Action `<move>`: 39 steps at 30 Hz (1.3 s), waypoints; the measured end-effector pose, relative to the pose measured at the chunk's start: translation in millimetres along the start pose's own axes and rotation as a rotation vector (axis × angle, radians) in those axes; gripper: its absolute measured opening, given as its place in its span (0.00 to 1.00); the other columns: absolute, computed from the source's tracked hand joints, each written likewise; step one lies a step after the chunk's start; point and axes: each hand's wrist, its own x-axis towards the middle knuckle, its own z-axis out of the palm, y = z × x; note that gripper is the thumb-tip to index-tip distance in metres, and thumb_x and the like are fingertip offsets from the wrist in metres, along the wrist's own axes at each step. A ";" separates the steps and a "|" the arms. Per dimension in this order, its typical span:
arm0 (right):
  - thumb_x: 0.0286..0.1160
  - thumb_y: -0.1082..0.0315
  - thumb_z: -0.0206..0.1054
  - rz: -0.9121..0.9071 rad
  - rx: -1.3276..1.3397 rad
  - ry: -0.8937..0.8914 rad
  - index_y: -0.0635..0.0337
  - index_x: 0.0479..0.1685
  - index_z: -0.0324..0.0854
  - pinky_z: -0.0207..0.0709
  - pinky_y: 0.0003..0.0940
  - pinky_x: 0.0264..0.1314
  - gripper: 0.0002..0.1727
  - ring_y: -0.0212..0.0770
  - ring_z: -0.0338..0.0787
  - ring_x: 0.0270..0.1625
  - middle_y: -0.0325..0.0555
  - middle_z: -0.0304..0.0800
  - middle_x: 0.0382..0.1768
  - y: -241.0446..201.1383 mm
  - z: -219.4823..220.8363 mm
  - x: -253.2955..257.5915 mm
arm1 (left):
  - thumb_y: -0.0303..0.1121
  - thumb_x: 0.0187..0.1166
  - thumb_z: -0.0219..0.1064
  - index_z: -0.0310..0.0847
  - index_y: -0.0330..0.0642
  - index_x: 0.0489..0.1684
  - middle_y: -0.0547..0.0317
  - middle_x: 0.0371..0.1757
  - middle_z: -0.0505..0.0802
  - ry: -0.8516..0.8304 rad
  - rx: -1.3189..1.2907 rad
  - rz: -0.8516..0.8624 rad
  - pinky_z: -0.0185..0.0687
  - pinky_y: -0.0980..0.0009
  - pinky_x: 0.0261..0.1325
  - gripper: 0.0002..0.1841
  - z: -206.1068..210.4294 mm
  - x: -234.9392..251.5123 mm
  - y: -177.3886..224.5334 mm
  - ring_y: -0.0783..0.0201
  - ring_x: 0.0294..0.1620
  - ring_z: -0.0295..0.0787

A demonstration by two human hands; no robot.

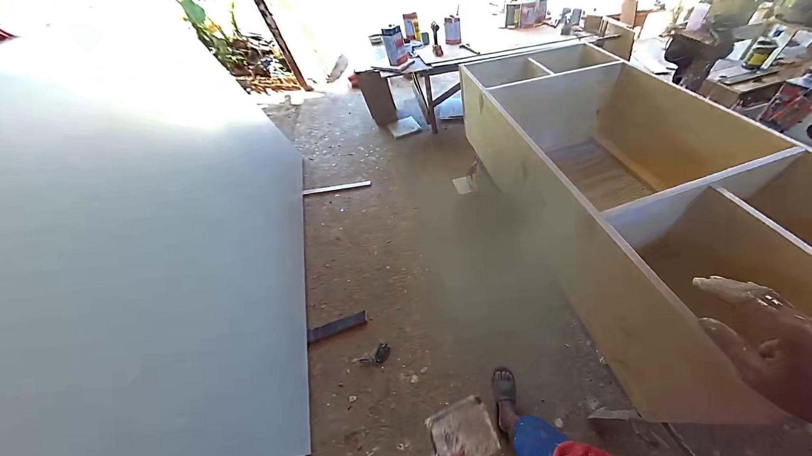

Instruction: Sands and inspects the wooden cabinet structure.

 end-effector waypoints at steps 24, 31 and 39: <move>0.84 0.71 0.56 0.767 1.700 -0.414 0.66 0.58 0.79 0.90 0.41 0.56 0.12 0.41 0.95 0.47 0.52 0.94 0.45 -172.8 322.5 429.3 | 0.42 0.78 0.73 0.79 0.43 0.76 0.45 0.86 0.75 -0.734 0.969 1.184 0.68 0.50 0.89 0.27 217.6 366.7 379.5 0.45 0.90 0.63; 0.84 0.71 0.58 0.668 1.462 -0.506 0.64 0.64 0.73 0.89 0.36 0.54 0.15 0.39 0.93 0.47 0.49 0.91 0.48 -224.7 419.6 556.1 | 0.24 0.75 0.72 0.74 0.26 0.72 0.47 0.54 0.94 -0.681 0.685 0.523 0.94 0.62 0.54 0.25 209.1 494.8 530.9 0.59 0.48 0.95; 0.79 0.74 0.64 0.795 1.353 -0.388 0.65 0.64 0.77 0.90 0.33 0.49 0.16 0.39 0.94 0.43 0.48 0.93 0.44 -213.9 513.8 688.0 | 0.27 0.80 0.68 0.90 0.32 0.44 0.54 0.28 0.95 -0.418 0.645 0.385 0.94 0.66 0.32 0.07 224.2 648.1 630.6 0.63 0.25 0.93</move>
